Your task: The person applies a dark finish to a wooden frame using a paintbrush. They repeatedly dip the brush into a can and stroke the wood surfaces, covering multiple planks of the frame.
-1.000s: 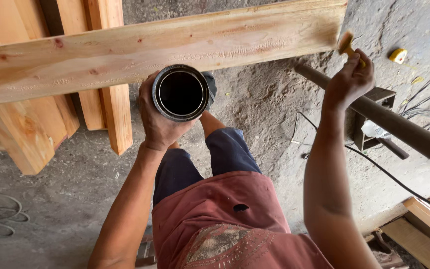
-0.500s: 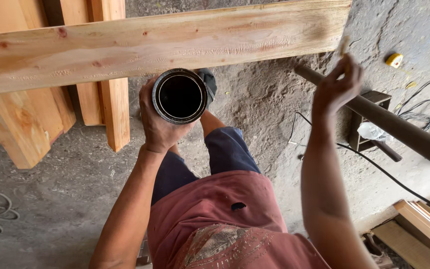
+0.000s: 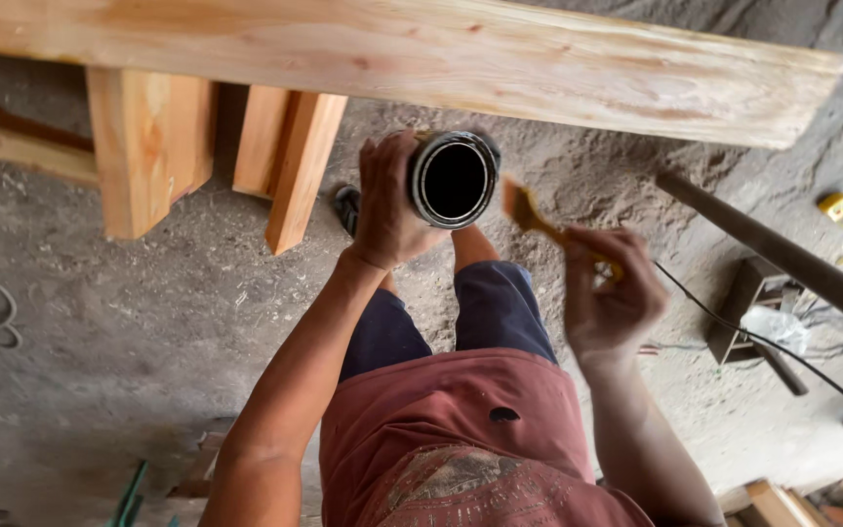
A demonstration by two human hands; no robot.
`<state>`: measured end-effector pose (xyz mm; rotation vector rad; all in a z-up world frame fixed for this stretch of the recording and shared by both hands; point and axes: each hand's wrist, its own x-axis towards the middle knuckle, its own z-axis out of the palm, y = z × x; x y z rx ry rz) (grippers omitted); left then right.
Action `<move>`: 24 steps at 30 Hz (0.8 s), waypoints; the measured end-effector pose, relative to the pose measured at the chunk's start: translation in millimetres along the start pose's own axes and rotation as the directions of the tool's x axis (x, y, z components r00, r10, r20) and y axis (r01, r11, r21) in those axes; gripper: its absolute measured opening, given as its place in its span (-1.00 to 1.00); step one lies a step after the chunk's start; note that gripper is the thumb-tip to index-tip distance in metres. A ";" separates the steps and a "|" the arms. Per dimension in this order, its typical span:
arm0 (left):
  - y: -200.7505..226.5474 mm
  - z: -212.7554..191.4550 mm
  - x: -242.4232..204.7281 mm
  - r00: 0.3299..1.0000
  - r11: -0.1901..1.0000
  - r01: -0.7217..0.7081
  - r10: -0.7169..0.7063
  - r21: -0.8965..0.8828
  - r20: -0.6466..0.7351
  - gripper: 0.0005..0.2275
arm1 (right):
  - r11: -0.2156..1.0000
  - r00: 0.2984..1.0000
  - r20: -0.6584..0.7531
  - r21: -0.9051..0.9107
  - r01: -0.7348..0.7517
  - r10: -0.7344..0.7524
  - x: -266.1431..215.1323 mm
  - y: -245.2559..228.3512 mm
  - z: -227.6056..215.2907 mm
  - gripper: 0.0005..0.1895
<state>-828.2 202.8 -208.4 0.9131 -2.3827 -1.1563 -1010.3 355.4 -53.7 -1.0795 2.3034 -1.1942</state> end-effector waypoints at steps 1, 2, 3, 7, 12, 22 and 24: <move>-4.4 -5.3 -4.5 1.000 1.000 0.000 0.000 -0.005 -0.003 -0.01 | 0.999 0.999 0.053 -0.039 0.000 0.002 -1.0 -19.1 16.2 -0.86; -8.4 -10.4 -8.6 1.000 1.000 0.000 0.000 -0.009 -0.006 -0.01 | 0.997 0.994 0.106 -0.079 0.003 0.005 -1.4 -34.8 34.1 -0.82; -12.0 -16.5 -14.1 0.999 1.000 -0.021 0.020 -0.006 -0.027 0.00 | 0.988 0.984 0.170 -0.130 0.085 -0.062 1.5 -44.0 56.8 -0.81; -25.5 -38.1 -32.6 0.989 0.996 -0.083 0.087 0.045 -0.117 0.00 | 0.919 0.910 0.360 -0.248 0.306 -0.206 18.8 -49.6 134.9 -0.80; -50.7 -47.0 -51.2 0.983 1.000 0.009 -0.010 -0.011 -0.186 0.05 | 0.994 0.979 0.173 0.024 -0.111 0.105 -6.0 -26.4 142.4 -0.88; -107.1 -64.2 -47.2 0.954 0.997 0.073 -0.062 0.028 -0.295 0.01 | 0.739 0.912 0.025 0.577 -0.348 0.410 47.6 67.7 171.5 -0.82; -115.4 -66.6 -48.7 0.950 0.995 0.085 -0.065 0.053 -0.304 0.02 | 0.762 0.913 0.018 0.544 -0.352 0.408 53.4 93.3 183.5 -0.82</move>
